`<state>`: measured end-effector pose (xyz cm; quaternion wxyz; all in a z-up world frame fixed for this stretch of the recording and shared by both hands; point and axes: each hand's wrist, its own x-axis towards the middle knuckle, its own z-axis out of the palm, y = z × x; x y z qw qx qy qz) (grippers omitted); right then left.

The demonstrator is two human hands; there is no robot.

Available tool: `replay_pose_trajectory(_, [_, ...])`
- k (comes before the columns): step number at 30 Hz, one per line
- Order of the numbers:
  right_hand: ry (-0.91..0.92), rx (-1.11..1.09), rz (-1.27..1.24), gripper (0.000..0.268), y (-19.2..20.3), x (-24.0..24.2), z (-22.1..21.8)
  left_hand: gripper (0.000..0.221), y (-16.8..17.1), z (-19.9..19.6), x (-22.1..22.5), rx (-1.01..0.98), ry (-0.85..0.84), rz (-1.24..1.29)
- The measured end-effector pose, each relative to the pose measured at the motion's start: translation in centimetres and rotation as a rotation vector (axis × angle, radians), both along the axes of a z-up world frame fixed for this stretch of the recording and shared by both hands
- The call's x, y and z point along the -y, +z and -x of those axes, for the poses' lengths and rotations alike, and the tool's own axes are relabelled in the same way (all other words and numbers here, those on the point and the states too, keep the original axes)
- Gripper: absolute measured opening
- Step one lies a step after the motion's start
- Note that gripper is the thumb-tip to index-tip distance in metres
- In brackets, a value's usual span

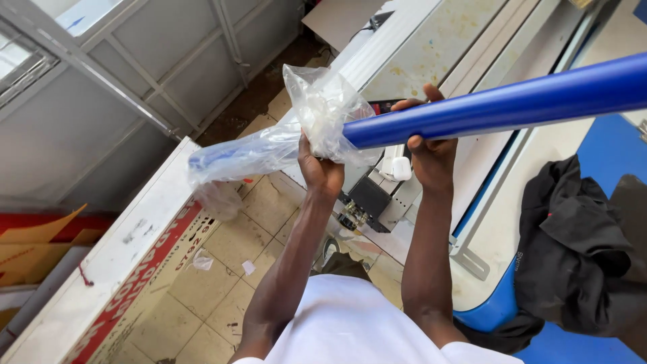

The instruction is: Cutting a blue vinyl sheet, rolling it up, wrapping it in plastic, and peeling the protective film from a large acrylic sheet.

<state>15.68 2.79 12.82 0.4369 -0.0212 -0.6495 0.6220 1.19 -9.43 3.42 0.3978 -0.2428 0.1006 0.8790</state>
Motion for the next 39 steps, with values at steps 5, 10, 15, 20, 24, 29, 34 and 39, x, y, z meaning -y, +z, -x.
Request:
replay_pose_trajectory(5, [0.128,-0.069,-0.018,0.103,1.2,-1.3,-0.7,0.069,2.4,-2.8,1.4,0.036,0.039,-0.063])
replay_pose_trajectory(10, [0.086,-0.137,0.178,0.112,4.3,0.7,-4.1,0.06,7.3,-9.6,2.5,-0.061,0.067,-0.129])
replay_pose_trajectory(15, [0.08,-0.139,0.029,0.108,1.4,2.0,-4.9,0.055,0.9,-12.8,0.3,0.163,0.146,-0.162])
replay_pose_trajectory(20, [0.516,-0.003,-0.018,0.082,5.0,6.0,-7.3,0.053,3.4,-16.5,5.2,0.101,0.225,-0.158])
replay_pose_trajectory(24, [0.688,0.055,-0.131,0.089,4.2,8.2,-7.6,0.049,0.7,-17.5,8.2,0.054,0.313,-0.121])
replay_pose_trajectory(29, [0.495,0.018,-0.143,0.109,1.9,13.3,-8.1,0.05,-0.9,-19.3,11.5,0.063,0.466,-0.125])
replay_pose_trajectory(34, [0.531,0.065,-0.143,0.073,3.2,19.5,-9.5,0.045,0.6,-21.5,16.7,-0.063,0.524,-0.2])
replay_pose_trajectory(39, [0.966,0.155,-0.276,0.081,2.5,22.5,-11.6,0.04,1.3,-25.7,22.1,-0.08,0.624,-0.271])
